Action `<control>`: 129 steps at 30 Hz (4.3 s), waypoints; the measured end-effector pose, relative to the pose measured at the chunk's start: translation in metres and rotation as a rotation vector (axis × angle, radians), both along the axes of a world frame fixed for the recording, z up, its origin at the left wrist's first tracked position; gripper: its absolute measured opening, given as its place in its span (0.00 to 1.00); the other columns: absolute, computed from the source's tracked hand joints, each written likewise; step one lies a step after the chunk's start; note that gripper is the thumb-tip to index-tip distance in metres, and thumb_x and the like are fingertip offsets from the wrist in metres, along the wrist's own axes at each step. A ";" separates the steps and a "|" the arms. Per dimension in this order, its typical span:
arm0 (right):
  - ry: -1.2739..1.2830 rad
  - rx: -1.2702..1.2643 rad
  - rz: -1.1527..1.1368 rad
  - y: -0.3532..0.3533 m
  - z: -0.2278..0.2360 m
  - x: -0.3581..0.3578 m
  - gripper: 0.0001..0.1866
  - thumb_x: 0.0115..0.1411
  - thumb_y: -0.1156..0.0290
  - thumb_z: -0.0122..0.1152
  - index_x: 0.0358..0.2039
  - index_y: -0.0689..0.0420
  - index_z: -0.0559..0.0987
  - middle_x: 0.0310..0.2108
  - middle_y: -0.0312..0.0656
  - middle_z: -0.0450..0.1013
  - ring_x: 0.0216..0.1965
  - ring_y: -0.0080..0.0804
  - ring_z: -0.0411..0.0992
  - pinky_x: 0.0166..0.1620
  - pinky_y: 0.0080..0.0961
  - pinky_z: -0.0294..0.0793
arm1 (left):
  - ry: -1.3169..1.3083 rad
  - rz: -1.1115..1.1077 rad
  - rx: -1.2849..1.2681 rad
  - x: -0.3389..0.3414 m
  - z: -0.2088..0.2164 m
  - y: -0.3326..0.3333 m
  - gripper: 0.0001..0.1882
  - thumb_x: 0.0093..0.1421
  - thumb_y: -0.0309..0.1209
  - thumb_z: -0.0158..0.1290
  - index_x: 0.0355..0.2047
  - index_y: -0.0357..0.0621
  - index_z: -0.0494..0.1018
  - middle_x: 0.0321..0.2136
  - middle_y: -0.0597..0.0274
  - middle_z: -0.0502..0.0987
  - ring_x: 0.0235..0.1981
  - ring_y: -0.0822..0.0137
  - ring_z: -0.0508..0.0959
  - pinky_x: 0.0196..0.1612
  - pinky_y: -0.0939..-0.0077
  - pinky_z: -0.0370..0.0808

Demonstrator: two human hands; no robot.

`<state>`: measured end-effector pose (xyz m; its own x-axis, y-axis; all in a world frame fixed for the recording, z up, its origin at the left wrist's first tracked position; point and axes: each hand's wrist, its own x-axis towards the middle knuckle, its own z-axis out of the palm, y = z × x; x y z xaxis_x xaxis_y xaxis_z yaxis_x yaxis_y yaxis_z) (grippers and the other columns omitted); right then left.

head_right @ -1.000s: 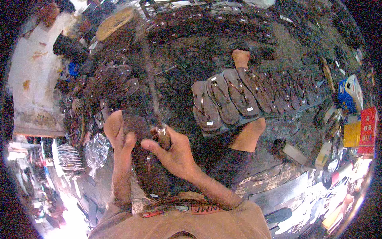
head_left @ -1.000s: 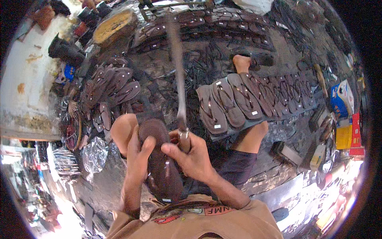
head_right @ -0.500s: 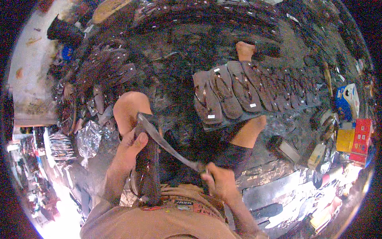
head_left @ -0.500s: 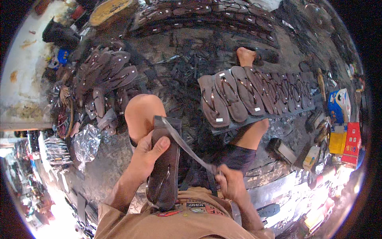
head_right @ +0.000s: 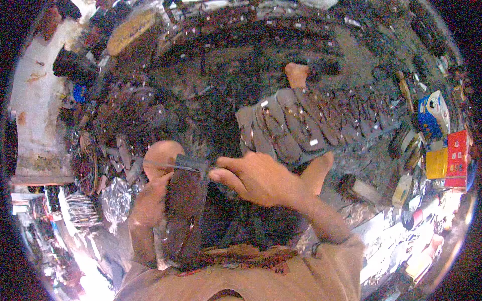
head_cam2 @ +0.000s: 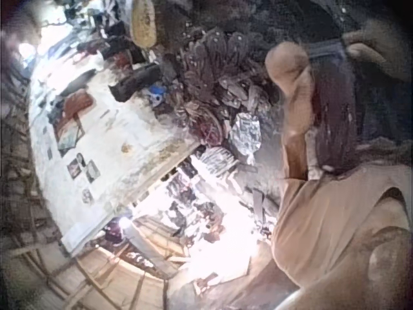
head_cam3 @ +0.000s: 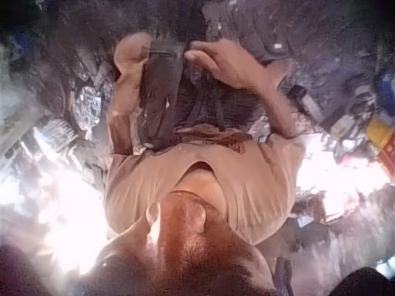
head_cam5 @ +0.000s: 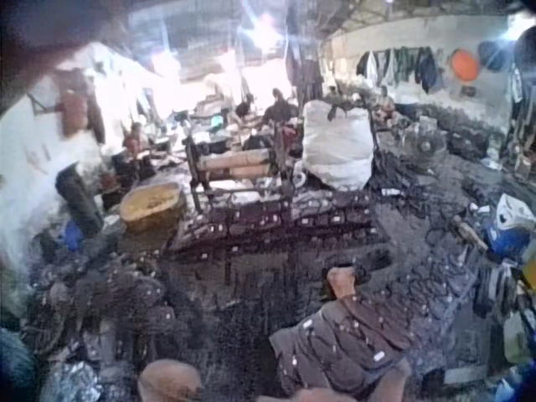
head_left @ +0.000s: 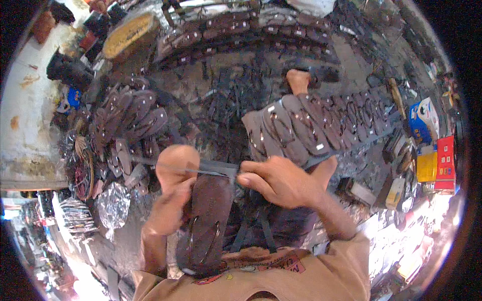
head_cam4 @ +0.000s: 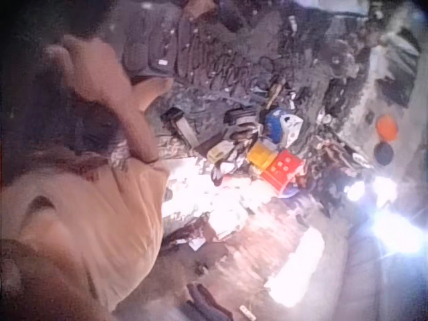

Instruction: The person trims the edges of brown flip-flops using a knife. They pick up each sandal from a tray, scrape the edges, and place it back down, repeating the process for multiple sandals.

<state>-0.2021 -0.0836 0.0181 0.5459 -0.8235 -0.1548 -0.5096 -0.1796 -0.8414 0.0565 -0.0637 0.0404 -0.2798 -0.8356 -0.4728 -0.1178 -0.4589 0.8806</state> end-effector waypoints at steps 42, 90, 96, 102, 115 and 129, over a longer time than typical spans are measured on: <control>-0.469 0.014 -1.725 0.210 -0.129 -0.098 0.20 0.69 0.46 0.47 0.38 0.51 0.74 0.20 0.30 0.61 0.17 0.19 0.59 0.18 0.18 0.56 | 0.063 0.348 0.399 -0.127 -0.241 -0.016 0.62 0.45 0.56 0.73 0.69 0.34 0.53 0.66 0.47 0.64 0.66 0.49 0.64 0.68 0.53 0.61; -0.214 -0.044 -0.449 0.024 -0.256 0.015 0.29 0.61 0.69 0.56 0.64 0.60 0.68 0.68 0.54 0.60 0.70 0.58 0.55 0.72 0.49 0.49 | -0.047 0.495 0.238 -0.104 -0.114 -0.041 0.21 0.58 0.43 0.64 0.50 0.58 0.72 0.43 0.73 0.76 0.42 0.73 0.74 0.27 0.73 0.68; -0.128 -0.172 -0.537 0.025 -0.269 0.048 0.30 0.68 0.56 0.48 0.68 0.51 0.66 0.72 0.46 0.57 0.73 0.52 0.51 0.75 0.48 0.42 | 0.007 0.469 0.213 -0.106 -0.121 -0.039 0.20 0.59 0.43 0.64 0.48 0.57 0.72 0.39 0.74 0.76 0.37 0.73 0.75 0.26 0.74 0.68; 0.089 -0.163 -0.149 0.008 -0.274 0.013 0.28 0.69 0.53 0.48 0.65 0.52 0.68 0.68 0.47 0.58 0.69 0.48 0.53 0.71 0.46 0.48 | 0.031 0.521 0.181 -0.104 -0.127 -0.043 0.15 0.60 0.40 0.63 0.43 0.51 0.72 0.27 0.72 0.73 0.19 0.76 0.70 0.15 0.82 0.61; -0.395 0.434 -0.671 -0.093 -0.208 0.128 0.24 0.68 0.47 0.55 0.48 0.56 0.80 0.42 0.46 0.82 0.45 0.42 0.80 0.50 0.43 0.77 | 0.280 0.366 -0.033 0.009 -0.066 0.060 0.31 0.58 0.42 0.62 0.56 0.39 0.66 0.40 0.55 0.76 0.29 0.64 0.75 0.27 0.69 0.74; -0.629 -0.275 -0.712 0.035 -0.010 0.075 0.16 0.65 0.61 0.66 0.45 0.60 0.78 0.25 0.40 0.74 0.24 0.26 0.70 0.31 0.28 0.72 | -0.318 0.182 -0.467 -0.020 0.001 0.009 0.30 0.66 0.44 0.56 0.62 0.37 0.68 0.55 0.59 0.72 0.55 0.62 0.72 0.61 0.65 0.67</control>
<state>-0.1272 -0.0483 0.0081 -0.1732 -0.9553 0.2395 -0.0492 -0.2345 -0.9709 0.0362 -0.0546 0.0415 -0.0175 -0.9966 -0.0805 -0.3652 -0.0686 0.9284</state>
